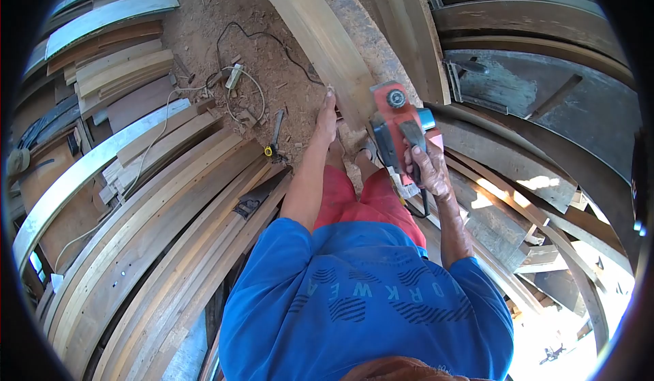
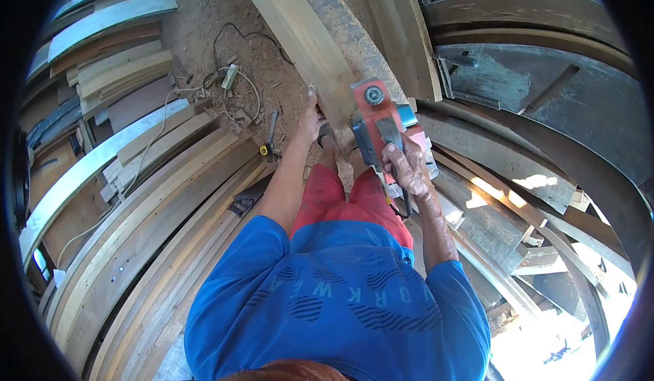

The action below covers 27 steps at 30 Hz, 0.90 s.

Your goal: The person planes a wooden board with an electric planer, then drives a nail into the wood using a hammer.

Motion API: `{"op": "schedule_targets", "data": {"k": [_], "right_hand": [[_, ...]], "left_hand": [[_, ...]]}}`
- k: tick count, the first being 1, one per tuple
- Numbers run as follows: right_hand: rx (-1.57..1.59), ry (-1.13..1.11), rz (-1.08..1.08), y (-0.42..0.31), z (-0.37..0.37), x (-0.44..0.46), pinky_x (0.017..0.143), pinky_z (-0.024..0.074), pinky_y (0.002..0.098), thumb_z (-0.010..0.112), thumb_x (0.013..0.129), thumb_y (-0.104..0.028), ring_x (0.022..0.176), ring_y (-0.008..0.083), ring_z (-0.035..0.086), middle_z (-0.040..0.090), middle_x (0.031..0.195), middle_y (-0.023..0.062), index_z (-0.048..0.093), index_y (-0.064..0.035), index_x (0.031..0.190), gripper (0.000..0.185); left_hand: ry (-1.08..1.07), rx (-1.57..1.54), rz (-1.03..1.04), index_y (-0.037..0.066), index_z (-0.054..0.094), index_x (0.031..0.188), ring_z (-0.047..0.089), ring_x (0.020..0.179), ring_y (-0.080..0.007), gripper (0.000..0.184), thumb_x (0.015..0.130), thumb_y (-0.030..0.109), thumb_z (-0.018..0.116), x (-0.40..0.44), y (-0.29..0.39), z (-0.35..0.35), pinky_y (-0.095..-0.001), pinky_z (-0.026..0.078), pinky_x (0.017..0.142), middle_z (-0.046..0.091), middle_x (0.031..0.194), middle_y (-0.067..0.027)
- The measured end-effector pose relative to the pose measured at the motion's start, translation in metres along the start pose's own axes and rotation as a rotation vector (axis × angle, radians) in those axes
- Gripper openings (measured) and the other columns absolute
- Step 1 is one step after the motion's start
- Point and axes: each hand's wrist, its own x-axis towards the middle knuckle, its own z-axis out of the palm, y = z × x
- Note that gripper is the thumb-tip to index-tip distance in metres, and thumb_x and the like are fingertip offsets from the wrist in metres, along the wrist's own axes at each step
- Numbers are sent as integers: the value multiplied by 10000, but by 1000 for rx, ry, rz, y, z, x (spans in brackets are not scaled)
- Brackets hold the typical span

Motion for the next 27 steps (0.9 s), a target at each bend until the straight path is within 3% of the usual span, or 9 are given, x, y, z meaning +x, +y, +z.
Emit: {"op": "schedule_targets", "data": {"k": [4,10,13,16,19,21,23,25,27], "right_hand": [[-18,-35,64,22,9,-5,552,461,267,612,1004,-542,595,77,539,582,744,-7,609,8,1150,569],[-91,8,19,49,2,-50,545,457,275,648,995,-488,600,89,553,588,708,18,584,33,1084,532],[-68,58,25,48,-10,-70,564,461,268,635,1003,-511,609,76,543,587,714,7,581,31,1085,551],[-69,133,-3,52,-19,-83,571,459,262,618,1002,-573,608,65,534,577,705,0,578,25,1070,603],[-136,183,13,44,-25,-78,551,457,268,609,980,-641,594,71,534,569,679,4,574,20,1032,664],[-218,222,-34,42,-27,-67,540,455,275,609,973,-658,593,86,544,574,681,10,578,18,1011,678],[-260,227,-59,47,-33,-51,556,463,302,611,984,-626,608,109,564,587,688,25,588,20,1010,647],[-285,226,-61,48,-36,-34,566,469,313,622,993,-588,610,118,566,592,689,33,598,25,1016,613],[-303,204,-77,50,-41,-18,579,481,330,623,1015,-524,623,136,585,612,699,52,622,34,1042,559]], "left_hand": [[-35,-322,-16,191,309,1633,591,1225,-333,798,1037,722,345,-37,-6,17,-541,397,1102,568,1427,-176],[-4,-317,-40,93,218,1635,664,1036,-247,808,1063,626,421,-27,-73,-20,-435,532,889,595,1343,-196],[97,-91,53,68,246,1606,679,967,-220,779,1043,494,577,-39,-73,-17,-389,554,808,604,1299,-216],[153,120,186,28,249,1578,674,1020,-254,822,983,358,710,-57,-46,15,-405,559,867,616,1294,-228],[235,614,526,0,207,1588,663,1074,-267,917,938,320,771,-33,-44,22,-386,550,921,629,1297,-226],[342,845,397,-9,214,1588,653,1114,-282,896,942,278,766,-39,-22,39,-384,540,956,622,1312,-244],[359,721,340,-19,226,1586,644,1142,-296,867,954,261,748,-39,-4,47,-387,533,982,604,1331,-262],[271,240,334,-31,240,1581,635,1159,-310,829,974,268,718,-35,13,46,-396,530,998,575,1353,-282],[374,-8,143,59,321,1568,645,1093,-294,680,1013,261,658,-38,29,34,-417,543,960,611,1297,-204]]}}
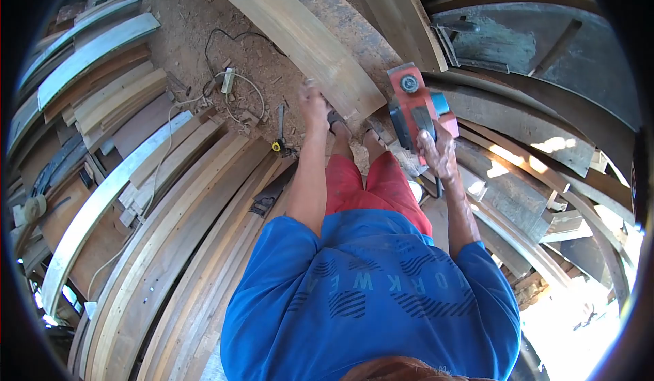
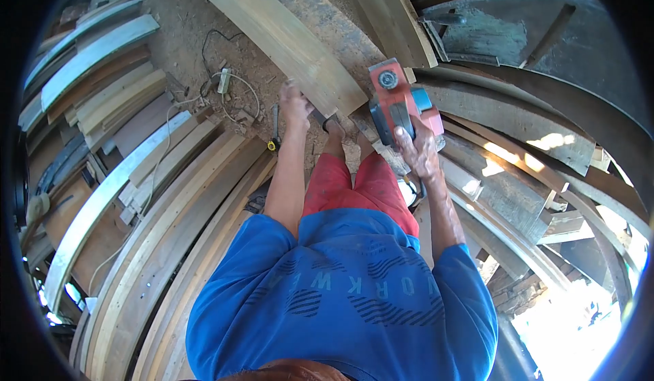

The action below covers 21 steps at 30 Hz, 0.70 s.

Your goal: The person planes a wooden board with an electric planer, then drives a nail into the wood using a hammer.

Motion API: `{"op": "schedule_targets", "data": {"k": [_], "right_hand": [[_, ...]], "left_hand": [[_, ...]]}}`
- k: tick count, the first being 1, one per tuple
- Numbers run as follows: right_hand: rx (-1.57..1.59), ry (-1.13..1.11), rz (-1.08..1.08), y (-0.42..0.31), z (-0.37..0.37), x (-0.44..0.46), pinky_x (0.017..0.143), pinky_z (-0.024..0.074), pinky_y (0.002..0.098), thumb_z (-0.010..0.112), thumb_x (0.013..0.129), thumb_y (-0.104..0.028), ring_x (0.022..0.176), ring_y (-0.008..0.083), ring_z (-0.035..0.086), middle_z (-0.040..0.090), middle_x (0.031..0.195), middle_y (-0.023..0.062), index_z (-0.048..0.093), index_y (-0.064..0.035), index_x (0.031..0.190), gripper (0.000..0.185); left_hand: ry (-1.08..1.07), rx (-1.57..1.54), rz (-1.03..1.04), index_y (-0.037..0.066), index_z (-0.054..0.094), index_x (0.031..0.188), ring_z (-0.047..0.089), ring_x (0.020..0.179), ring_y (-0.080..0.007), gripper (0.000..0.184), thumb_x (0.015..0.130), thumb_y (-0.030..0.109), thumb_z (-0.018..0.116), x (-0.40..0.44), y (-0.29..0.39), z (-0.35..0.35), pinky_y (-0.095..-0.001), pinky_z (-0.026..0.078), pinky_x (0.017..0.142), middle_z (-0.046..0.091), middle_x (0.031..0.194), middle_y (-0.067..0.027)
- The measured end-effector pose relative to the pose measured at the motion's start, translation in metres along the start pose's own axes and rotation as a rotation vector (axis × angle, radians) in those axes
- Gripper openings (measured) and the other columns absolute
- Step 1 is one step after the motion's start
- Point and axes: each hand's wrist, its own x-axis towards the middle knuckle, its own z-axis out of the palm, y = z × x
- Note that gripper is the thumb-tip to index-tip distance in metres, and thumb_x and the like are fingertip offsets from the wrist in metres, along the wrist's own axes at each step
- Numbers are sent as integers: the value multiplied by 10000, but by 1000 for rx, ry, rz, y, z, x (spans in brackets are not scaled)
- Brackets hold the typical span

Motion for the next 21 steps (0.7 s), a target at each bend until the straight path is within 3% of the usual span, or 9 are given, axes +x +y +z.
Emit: {"op": "schedule_targets", "data": {"k": [2,3,6,9,12,13,18,19,21], "right_hand": [[-38,-11,-35,-2,-2,8,603,499,349,618,1035,-474,645,150,614,633,699,72,647,44,1047,519],[-11,-12,-20,5,-3,10,598,500,345,621,1032,-489,635,147,614,629,688,70,650,43,1029,533],[37,-12,19,11,-7,12,574,495,332,623,1022,-534,604,136,606,619,663,62,655,40,989,575],[41,14,34,5,-10,9,549,484,319,624,1010,-571,579,126,594,611,649,52,656,36,971,610],[24,82,44,1,-7,4,540,479,313,623,1004,-587,576,122,591,604,641,45,652,34,958,623],[10,105,47,0,-5,2,540,478,313,622,1004,-589,579,122,591,602,639,43,651,33,953,625],[51,211,112,-8,10,-6,540,474,305,640,999,-569,591,104,573,595,666,26,650,22,936,595],[45,219,120,-11,14,-10,540,474,303,641,998,-570,590,103,573,599,670,26,651,22,943,595],[44,243,117,-20,20,-10,539,473,297,642,997,-570,589,100,573,609,677,27,654,23,958,595]], "left_hand": [[122,-218,-100,116,355,1560,666,1004,-255,622,1027,262,641,16,1,-21,-404,566,882,665,1198,-137],[157,-247,-109,184,466,1448,676,863,-195,457,1028,231,642,15,6,-30,-370,575,771,685,1069,-56],[44,-38,-20,157,516,1312,667,807,-158,305,1043,252,625,32,-26,-82,-333,572,705,668,1042,-36],[-137,84,-48,139,518,1208,654,809,-140,279,1027,284,675,40,-61,-128,-308,567,696,651,1068,-44],[-110,204,7,94,505,1254,649,796,-133,432,985,328,748,14,-60,-112,-281,559,673,654,1058,-49],[-205,137,5,46,478,1308,646,847,-152,580,932,329,817,3,-46,-95,-306,557,690,654,1116,-87],[-399,225,21,-7,447,1361,631,1002,-192,618,932,259,804,20,-4,-16,-386,559,747,636,1249,-156],[-422,292,150,0,453,1367,639,987,-173,614,930,261,795,35,-10,-13,-369,563,750,642,1247,-147],[-457,380,74,-5,456,1376,641,943,-159,621,928,256,797,39,-7,-25,-341,560,746,650,1236,-144]]}}
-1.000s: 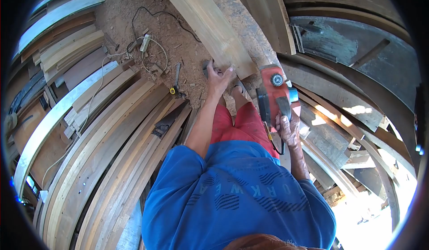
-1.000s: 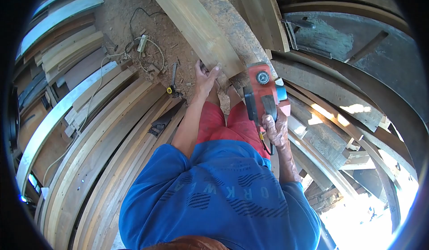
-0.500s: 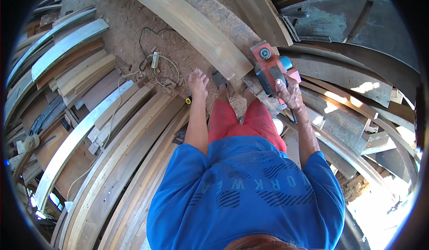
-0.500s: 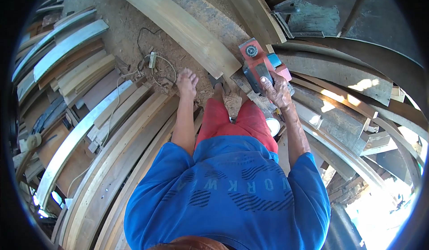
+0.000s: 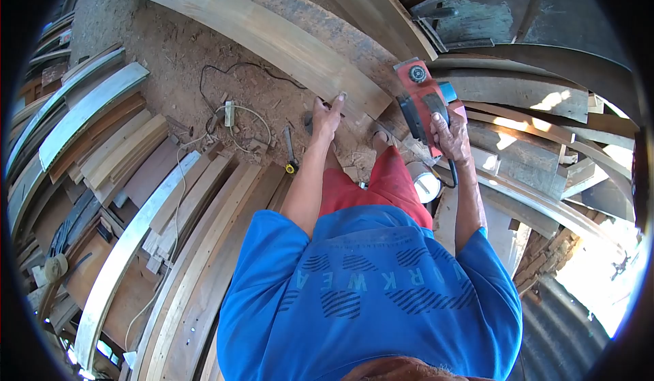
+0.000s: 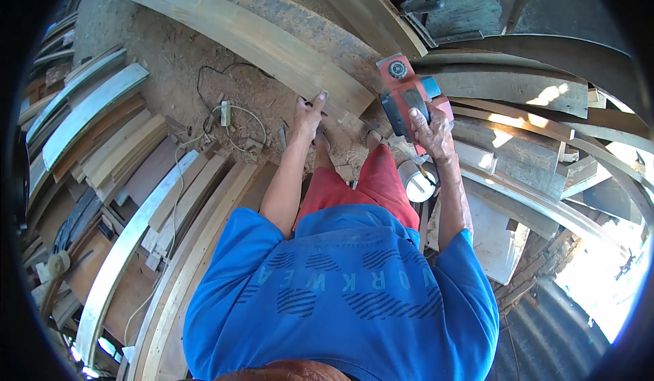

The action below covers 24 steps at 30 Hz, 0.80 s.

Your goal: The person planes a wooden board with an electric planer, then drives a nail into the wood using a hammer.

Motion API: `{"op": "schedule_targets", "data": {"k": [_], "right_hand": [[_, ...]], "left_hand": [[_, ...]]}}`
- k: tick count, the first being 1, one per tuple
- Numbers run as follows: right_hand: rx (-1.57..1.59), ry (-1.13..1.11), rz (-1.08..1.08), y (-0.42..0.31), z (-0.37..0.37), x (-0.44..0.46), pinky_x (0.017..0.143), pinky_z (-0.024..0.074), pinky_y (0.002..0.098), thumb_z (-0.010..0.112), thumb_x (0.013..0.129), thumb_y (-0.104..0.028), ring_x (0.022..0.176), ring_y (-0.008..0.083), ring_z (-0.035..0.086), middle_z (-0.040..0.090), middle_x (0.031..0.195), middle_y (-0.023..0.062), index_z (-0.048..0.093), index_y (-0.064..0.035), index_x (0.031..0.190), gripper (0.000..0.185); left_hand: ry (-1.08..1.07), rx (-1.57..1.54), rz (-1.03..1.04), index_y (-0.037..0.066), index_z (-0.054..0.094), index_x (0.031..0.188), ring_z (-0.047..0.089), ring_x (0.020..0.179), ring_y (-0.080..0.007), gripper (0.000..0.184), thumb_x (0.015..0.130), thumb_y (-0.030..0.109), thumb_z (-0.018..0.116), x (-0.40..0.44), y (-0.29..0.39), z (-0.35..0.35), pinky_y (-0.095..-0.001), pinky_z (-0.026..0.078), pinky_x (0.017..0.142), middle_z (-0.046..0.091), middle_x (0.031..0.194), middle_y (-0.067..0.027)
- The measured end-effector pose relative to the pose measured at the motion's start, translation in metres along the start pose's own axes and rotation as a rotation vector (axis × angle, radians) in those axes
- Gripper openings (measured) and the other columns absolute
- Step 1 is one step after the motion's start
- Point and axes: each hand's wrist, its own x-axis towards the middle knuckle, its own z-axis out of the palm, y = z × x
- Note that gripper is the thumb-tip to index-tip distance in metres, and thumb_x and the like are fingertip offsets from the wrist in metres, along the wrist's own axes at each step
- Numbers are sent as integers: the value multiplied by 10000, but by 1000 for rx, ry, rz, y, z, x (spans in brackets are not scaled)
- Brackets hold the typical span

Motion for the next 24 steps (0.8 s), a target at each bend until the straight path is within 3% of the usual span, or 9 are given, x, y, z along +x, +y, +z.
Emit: {"op": "schedule_targets", "data": {"k": [4,7,10,13,19,24], "right_hand": [[-96,38,-36,-11,7,-1,543,474,318,653,990,-564,581,110,575,616,672,35,667,28,985,593],[-117,43,-45,-7,8,7,552,478,323,655,989,-563,585,113,577,618,674,32,680,19,960,584],[-102,80,-27,-3,14,10,566,483,321,656,986,-568,599,121,593,635,686,37,689,11,946,581],[-113,102,-10,10,17,15,583,492,325,655,980,-581,605,127,601,645,693,46,688,11,942,594],[-40,115,41,9,25,9,593,494,330,658,972,-597,610,124,594,636,689,50,679,17,913,617],[-29,148,48,13,27,10,597,492,329,666,967,-598,609,122,585,625,676,40,663,6,863,613]], "left_hand": [[-134,139,-50,-3,499,1358,648,863,-137,550,947,234,776,-3,8,-22,-289,554,701,687,1148,-119],[-31,16,25,70,545,1289,654,854,-121,389,971,175,743,-16,-11,-44,-258,553,683,677,1059,-68],[-139,17,-73,72,597,1174,648,779,-119,227,980,125,703,-23,-32,-89,-255,535,643,685,977,-67],[-85,85,-161,83,598,1057,653,724,-143,56,1013,116,605,-44,-53,-123,-262,532,606,676,906,-81],[66,101,-256,92,545,993,626,598,-178,140,1060,155,439,-73,-94,-144,-300,537,531,633,781,-89],[24,275,-313,37,577,1069,658,636,-187,146,1059,164,504,-89,-87,-114,-336,570,578,644,767,-65]]}}
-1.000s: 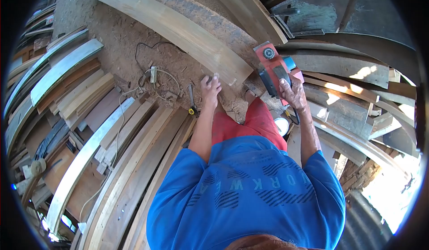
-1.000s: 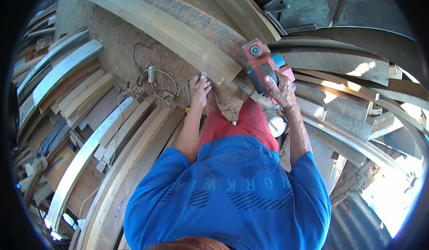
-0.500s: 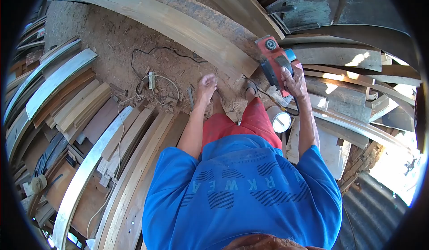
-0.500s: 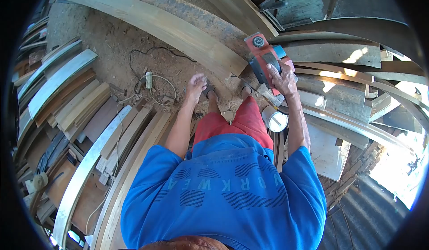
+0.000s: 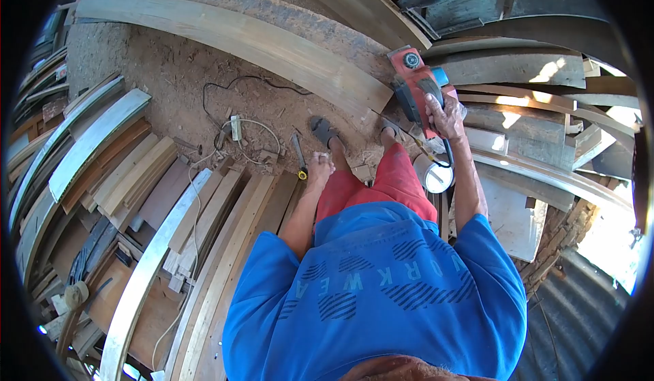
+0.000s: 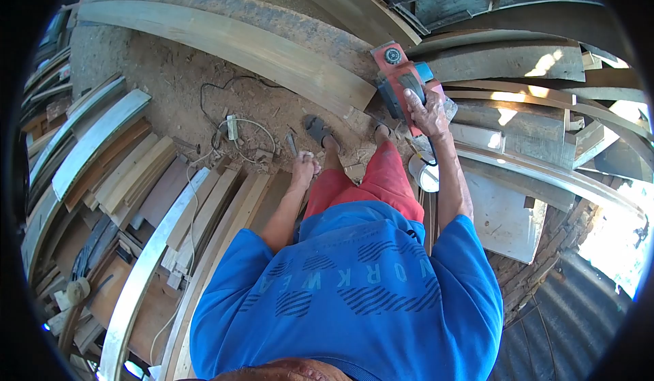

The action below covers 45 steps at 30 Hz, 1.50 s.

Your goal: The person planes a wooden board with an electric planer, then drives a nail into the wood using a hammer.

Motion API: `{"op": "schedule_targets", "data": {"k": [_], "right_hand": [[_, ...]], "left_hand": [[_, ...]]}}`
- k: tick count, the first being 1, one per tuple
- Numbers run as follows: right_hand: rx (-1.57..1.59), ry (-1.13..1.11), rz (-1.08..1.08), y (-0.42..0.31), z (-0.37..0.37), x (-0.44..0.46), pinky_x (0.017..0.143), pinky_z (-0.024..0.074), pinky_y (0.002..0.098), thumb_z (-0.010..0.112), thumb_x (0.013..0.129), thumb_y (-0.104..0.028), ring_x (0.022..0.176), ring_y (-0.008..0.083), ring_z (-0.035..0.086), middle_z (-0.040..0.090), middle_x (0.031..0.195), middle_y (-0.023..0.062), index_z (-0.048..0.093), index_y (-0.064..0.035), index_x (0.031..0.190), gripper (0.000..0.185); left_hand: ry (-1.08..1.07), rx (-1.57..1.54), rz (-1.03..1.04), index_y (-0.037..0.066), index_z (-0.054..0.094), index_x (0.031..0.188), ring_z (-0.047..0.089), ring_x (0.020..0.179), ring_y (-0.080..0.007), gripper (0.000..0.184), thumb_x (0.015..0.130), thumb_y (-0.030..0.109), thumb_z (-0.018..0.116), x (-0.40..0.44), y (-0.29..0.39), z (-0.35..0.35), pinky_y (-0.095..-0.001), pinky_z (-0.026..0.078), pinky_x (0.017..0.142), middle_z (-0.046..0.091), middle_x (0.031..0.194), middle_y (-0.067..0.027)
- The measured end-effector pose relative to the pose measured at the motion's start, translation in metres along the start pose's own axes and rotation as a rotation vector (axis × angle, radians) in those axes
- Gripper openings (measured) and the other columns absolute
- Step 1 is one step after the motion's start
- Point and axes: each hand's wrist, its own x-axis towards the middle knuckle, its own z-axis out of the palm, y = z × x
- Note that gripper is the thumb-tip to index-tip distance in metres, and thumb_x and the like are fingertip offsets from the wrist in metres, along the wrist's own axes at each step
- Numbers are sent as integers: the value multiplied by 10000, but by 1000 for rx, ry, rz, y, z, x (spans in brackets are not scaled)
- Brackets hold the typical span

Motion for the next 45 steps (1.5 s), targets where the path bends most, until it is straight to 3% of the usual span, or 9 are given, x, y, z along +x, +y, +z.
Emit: {"op": "schedule_targets", "data": {"k": [3,10,22,25,28,31,37,39,45], "right_hand": [[14,-2,12,12,2,4,604,492,328,671,965,-596,612,128,586,624,677,37,657,3,852,610],[53,50,2,21,7,3,611,487,324,675,964,-593,627,131,584,623,679,33,661,-1,837,606],[97,42,62,21,4,6,606,514,299,663,983,-564,644,109,615,643,703,28,664,-16,851,564],[18,18,102,3,-1,0,656,551,353,654,987,-558,695,186,672,695,791,85,663,-7,939,553],[-522,549,-429,4,14,-7,708,561,435,654,1002,-454,775,320,710,728,908,167,661,4,1049,460],[-560,655,-351,-50,30,-51,765,554,501,653,997,-329,854,426,703,721,971,233,657,1,1084,342],[-128,-350,95,-53,141,-118,738,555,430,665,995,-386,782,256,710,720,789,168,715,13,937,406],[104,-403,200,-22,181,-128,683,541,375,673,1003,-381,738,193,674,720,786,121,728,2,928,394],[683,-497,447,-22,189,-135,582,527,265,664,1026,-231,655,123,649,720,789,62,736,-43,931,222]], "left_hand": [[-100,432,346,25,600,1089,687,698,-176,111,1016,107,579,-2,-3,4,-351,575,629,676,793,-75],[-117,862,566,40,658,1032,745,884,-316,144,940,146,693,-15,15,-14,-438,567,813,758,910,-151],[-190,726,428,47,625,922,701,786,-262,132,884,125,725,-10,15,-28,-405,556,766,732,875,-113],[-240,604,385,53,652,974,651,746,-193,118,887,121,692,-17,31,-18,-357,537,726,705,838,-68],[-261,501,415,49,693,981,621,744,-151,114,893,116,665,-24,46,-9,-325,523,717,686,810,-43],[-395,499,394,34,730,961,634,756,-147,130,898,107,643,-45,77,-11,-321,525,723,698,814,-57],[-468,554,609,31,715,939,665,757,-179,120,912,147,729,-77,109,-9,-343,539,716,722,841,-93],[-448,602,849,19,683,926,664,744,-185,150,905,152,749,-63,95,-16,-349,541,705,724,840,-93],[-574,686,555,25,620,964,627,776,-145,296,845,175,847,-84,147,-36,-341,533,720,663,806,-60]]}}
